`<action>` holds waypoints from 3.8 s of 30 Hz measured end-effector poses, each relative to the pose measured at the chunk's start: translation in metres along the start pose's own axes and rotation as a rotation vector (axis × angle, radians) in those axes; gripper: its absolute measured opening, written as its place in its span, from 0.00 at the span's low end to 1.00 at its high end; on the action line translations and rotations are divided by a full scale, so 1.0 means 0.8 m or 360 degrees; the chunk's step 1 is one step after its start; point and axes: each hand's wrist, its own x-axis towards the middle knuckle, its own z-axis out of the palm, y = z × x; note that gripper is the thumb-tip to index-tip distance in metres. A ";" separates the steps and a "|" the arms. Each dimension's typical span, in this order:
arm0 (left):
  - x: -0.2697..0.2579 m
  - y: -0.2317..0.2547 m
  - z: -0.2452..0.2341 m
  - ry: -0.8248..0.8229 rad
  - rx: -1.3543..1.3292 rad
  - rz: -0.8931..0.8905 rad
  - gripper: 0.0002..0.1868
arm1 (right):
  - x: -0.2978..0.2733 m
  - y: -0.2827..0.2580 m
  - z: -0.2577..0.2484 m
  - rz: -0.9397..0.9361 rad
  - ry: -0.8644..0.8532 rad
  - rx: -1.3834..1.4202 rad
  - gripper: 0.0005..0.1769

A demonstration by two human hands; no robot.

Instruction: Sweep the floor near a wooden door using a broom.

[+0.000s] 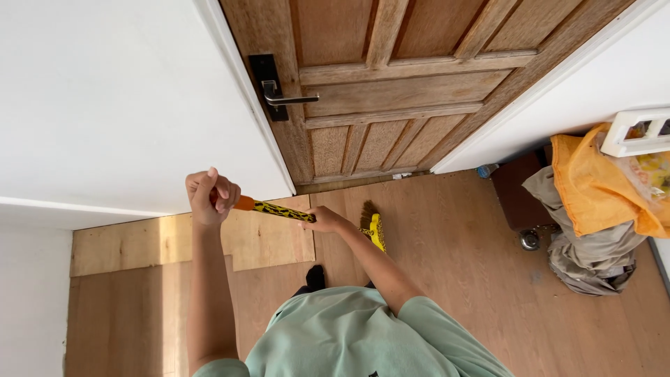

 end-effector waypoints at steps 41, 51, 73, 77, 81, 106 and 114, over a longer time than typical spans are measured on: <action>0.054 -0.091 0.331 -0.0324 0.1335 0.0036 0.09 | -0.146 0.130 -0.123 -0.0482 0.0443 -0.0337 0.39; 0.081 -0.185 0.270 -0.0004 0.0764 -0.0059 0.07 | -0.168 0.176 -0.171 0.0014 0.0438 -0.0498 0.27; 0.243 -0.226 -0.003 -0.0302 0.2747 0.0434 0.28 | -0.112 0.105 -0.309 0.0914 0.1372 -0.0136 0.22; 0.261 -0.214 -0.016 -0.0298 0.2579 0.0335 0.16 | -0.101 0.046 -0.330 0.0279 0.2046 0.0247 0.25; 0.273 -0.208 -0.021 -0.0258 0.2320 0.0393 0.09 | -0.112 0.004 -0.340 -0.0204 0.1977 0.1038 0.25; 0.267 -0.223 -0.029 -0.0107 0.2212 0.0497 0.07 | -0.010 -0.054 -0.124 -0.0547 0.0724 0.0198 0.22; 0.266 -0.237 -0.038 -0.0115 0.2266 0.0467 0.06 | -0.001 0.038 -0.108 -0.0224 0.0783 -0.0182 0.22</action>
